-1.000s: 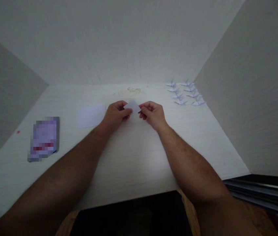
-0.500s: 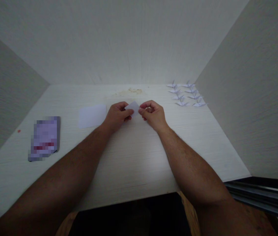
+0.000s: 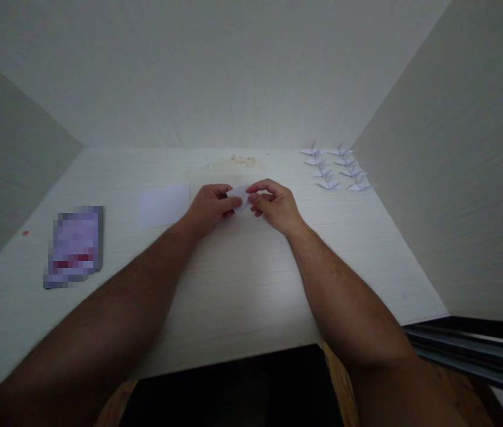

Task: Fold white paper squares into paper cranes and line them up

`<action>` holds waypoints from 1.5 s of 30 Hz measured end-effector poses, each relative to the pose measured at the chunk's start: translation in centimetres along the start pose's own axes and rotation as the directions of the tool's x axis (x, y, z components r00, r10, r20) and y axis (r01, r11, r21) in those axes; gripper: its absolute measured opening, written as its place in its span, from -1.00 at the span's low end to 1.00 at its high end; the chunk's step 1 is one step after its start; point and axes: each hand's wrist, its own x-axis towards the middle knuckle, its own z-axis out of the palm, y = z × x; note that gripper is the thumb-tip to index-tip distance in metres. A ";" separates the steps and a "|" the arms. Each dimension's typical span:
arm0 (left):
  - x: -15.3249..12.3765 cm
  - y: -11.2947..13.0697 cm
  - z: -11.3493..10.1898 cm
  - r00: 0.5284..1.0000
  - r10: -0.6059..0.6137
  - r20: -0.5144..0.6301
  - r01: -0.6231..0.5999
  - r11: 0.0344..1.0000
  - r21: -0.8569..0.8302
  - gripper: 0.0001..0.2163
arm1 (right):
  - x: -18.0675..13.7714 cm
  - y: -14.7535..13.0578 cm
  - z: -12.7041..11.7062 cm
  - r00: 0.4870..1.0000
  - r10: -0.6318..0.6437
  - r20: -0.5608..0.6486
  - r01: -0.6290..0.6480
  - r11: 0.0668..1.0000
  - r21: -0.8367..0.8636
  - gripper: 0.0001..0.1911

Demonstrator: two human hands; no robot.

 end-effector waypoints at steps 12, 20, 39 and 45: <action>-0.1 0.3 0.0 1.000 0.004 0.021 -0.004 0.999 0.042 -0.87 | -0.1 -0.2 -0.9 0.991 0.031 0.131 -0.031 1.000 -0.002 -0.68; 0.1 -0.1 0.0 0.998 0.033 0.045 -0.030 0.997 -0.078 -0.94 | 0.0 0.3 -1.0 0.994 0.046 0.100 -0.047 0.999 0.014 -0.66; 0.1 0.1 -0.2 0.986 0.018 0.167 0.001 0.994 -0.113 -0.84 | 0.2 0.0 -1.0 1.000 -0.002 -0.009 0.002 0.999 0.039 -0.90; 0.2 -0.1 -0.2 0.983 0.014 0.182 0.004 0.995 -0.096 -0.77 | 0.2 0.0 -0.9 1.000 -0.015 -0.018 0.016 0.998 0.057 -0.90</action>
